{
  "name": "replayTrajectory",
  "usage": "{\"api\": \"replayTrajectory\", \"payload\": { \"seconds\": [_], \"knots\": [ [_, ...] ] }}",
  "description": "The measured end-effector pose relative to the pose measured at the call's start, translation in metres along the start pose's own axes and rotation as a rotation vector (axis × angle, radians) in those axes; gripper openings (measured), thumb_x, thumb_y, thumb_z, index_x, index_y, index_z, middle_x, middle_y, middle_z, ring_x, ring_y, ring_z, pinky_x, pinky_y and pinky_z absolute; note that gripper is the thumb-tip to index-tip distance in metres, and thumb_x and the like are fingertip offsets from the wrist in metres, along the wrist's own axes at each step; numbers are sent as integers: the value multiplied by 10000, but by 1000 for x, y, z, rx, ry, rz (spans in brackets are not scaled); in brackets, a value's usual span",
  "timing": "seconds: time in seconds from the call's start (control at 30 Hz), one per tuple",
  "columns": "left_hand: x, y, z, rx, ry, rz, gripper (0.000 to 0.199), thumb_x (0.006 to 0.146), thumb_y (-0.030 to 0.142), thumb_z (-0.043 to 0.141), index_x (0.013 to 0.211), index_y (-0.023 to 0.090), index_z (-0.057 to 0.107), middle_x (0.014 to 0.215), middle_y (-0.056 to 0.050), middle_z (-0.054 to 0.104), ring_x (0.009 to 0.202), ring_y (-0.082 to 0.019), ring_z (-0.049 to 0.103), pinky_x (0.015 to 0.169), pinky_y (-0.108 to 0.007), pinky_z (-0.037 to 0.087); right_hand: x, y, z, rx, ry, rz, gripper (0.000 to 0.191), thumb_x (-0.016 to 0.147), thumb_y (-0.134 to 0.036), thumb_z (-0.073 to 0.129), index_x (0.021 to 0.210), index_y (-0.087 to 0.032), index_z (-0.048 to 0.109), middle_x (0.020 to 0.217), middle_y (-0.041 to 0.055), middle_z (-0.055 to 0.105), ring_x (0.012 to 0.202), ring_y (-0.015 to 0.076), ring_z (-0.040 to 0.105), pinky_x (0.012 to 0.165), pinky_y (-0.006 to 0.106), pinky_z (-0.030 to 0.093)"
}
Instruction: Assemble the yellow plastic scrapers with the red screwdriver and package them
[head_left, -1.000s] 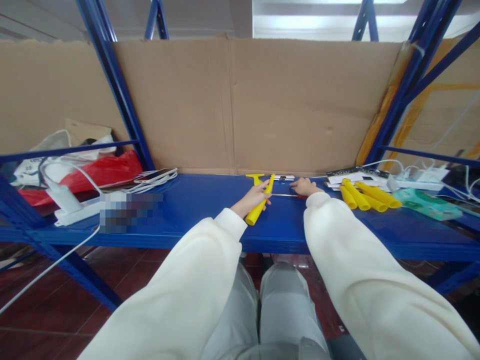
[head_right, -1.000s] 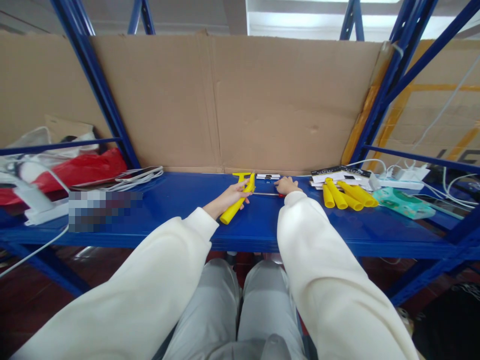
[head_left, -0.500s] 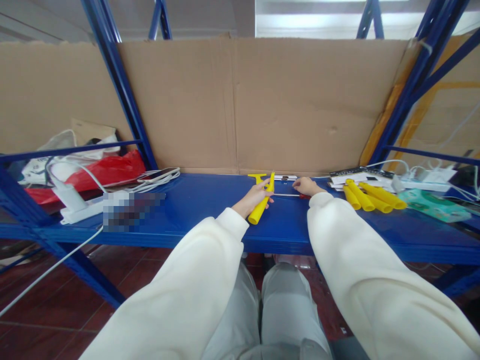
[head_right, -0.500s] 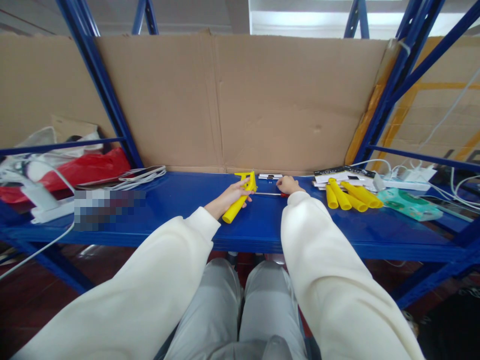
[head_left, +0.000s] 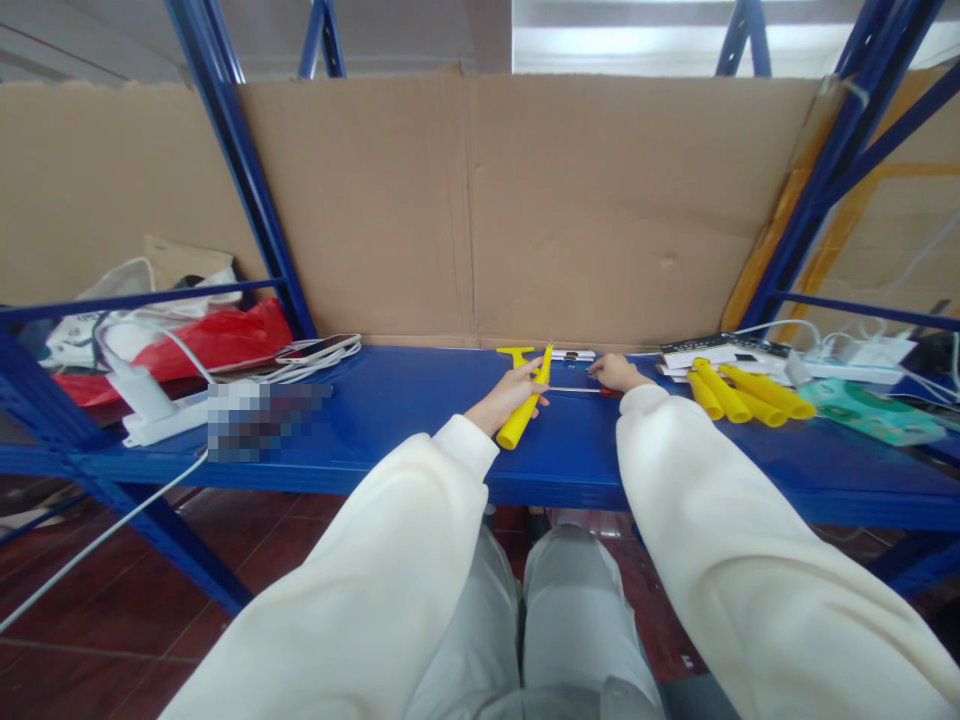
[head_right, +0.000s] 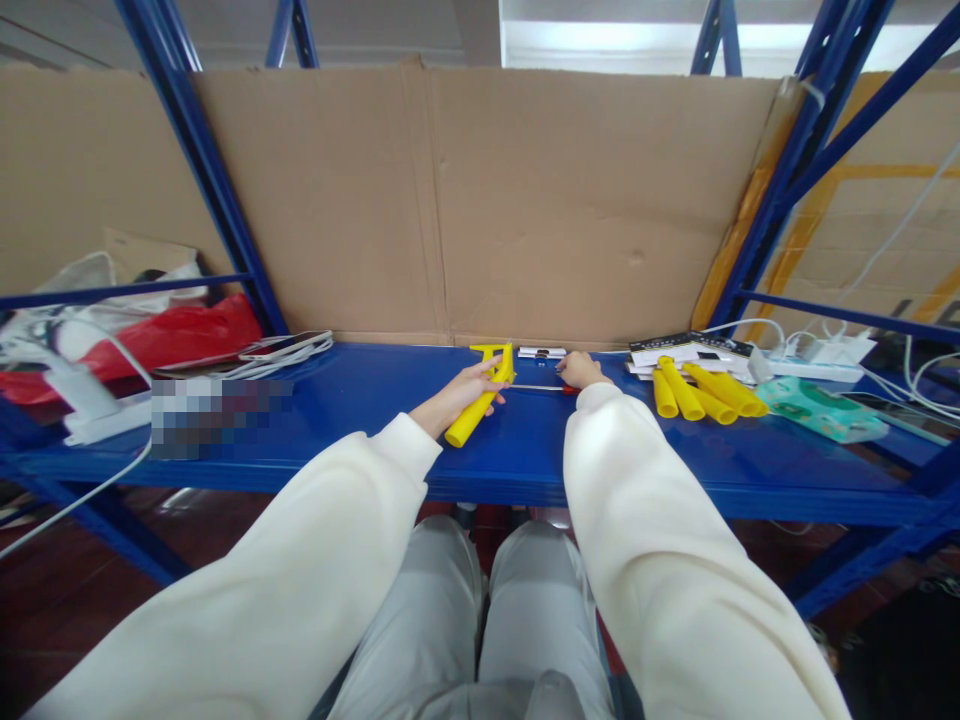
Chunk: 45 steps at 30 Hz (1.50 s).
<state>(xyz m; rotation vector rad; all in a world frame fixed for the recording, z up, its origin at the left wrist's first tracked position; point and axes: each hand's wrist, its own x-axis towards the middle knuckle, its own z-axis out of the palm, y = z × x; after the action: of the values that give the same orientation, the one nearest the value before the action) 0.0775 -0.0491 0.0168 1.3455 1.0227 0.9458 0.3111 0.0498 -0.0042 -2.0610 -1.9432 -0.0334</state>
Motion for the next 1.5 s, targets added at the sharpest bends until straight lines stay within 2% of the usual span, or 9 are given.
{"api": "replayTrajectory", "payload": {
  "seconds": [0.17,0.37,0.57,0.77,0.83,0.93,1.07,1.23,1.5],
  "knots": [
    [-1,2,1,-15,12,-11,729,849,-4,519,1524,237,383,1119,-96,642,518,-45,544,409,-165,391,2,1,1,-12,23,-22,254,815,-214,636,1008,-269,791,1109,72,749,1134,270,639,981,402,476],
    [0,1,0,-38,12,-4,740,833,1,532,1523,226,390,1124,-108,643,514,-56,555,414,-180,405,8,-2,3,-20,-7,1,151,797,-229,690,926,-216,768,963,79,763,977,232,696,843,297,510],
    [2,0,-2,-50,4,-3,738,827,-4,542,1513,230,407,1104,-102,650,528,-59,562,420,-172,409,12,-6,3,-24,-55,-28,132,816,-164,638,885,-159,750,913,132,758,905,240,714,774,288,515],
    [6,-1,-5,-104,-20,-30,748,819,-7,552,1511,237,404,1074,-99,674,557,-83,588,447,-180,430,12,-1,5,3,-29,-54,143,825,-146,584,825,-152,727,869,136,748,879,239,705,762,289,507],
    [6,0,-6,-146,-29,-55,741,834,-9,533,1521,222,381,1033,-102,682,552,-89,588,442,-182,427,13,2,7,85,7,-61,131,812,-136,581,774,-163,703,785,111,729,817,224,691,739,287,503],
    [6,2,-8,-236,-76,-91,730,859,-4,497,1536,214,334,962,-94,691,541,-94,584,443,-178,432,12,0,6,349,99,-109,115,800,-186,600,694,-180,641,659,65,663,720,201,637,703,300,500],
    [10,2,-14,-339,-151,-121,715,878,-2,459,1542,209,297,874,-69,677,527,-94,584,444,-164,439,1,-17,1,772,161,-247,184,772,-347,663,692,-196,595,689,25,626,723,173,570,732,318,489],
    [14,0,-21,-407,-288,-130,705,871,3,465,1531,190,301,948,-100,683,518,-89,590,444,-164,453,-24,-50,0,1144,41,-358,326,691,-501,735,759,-208,609,801,5,634,808,159,556,785,307,457],
    [11,1,-22,-427,-320,-163,691,870,13,454,1519,197,307,1022,-127,686,518,-88,600,433,-160,454,-35,-62,6,1318,-103,-353,398,613,-527,806,748,-209,609,778,-7,623,772,149,550,757,294,442]
  ]
}}
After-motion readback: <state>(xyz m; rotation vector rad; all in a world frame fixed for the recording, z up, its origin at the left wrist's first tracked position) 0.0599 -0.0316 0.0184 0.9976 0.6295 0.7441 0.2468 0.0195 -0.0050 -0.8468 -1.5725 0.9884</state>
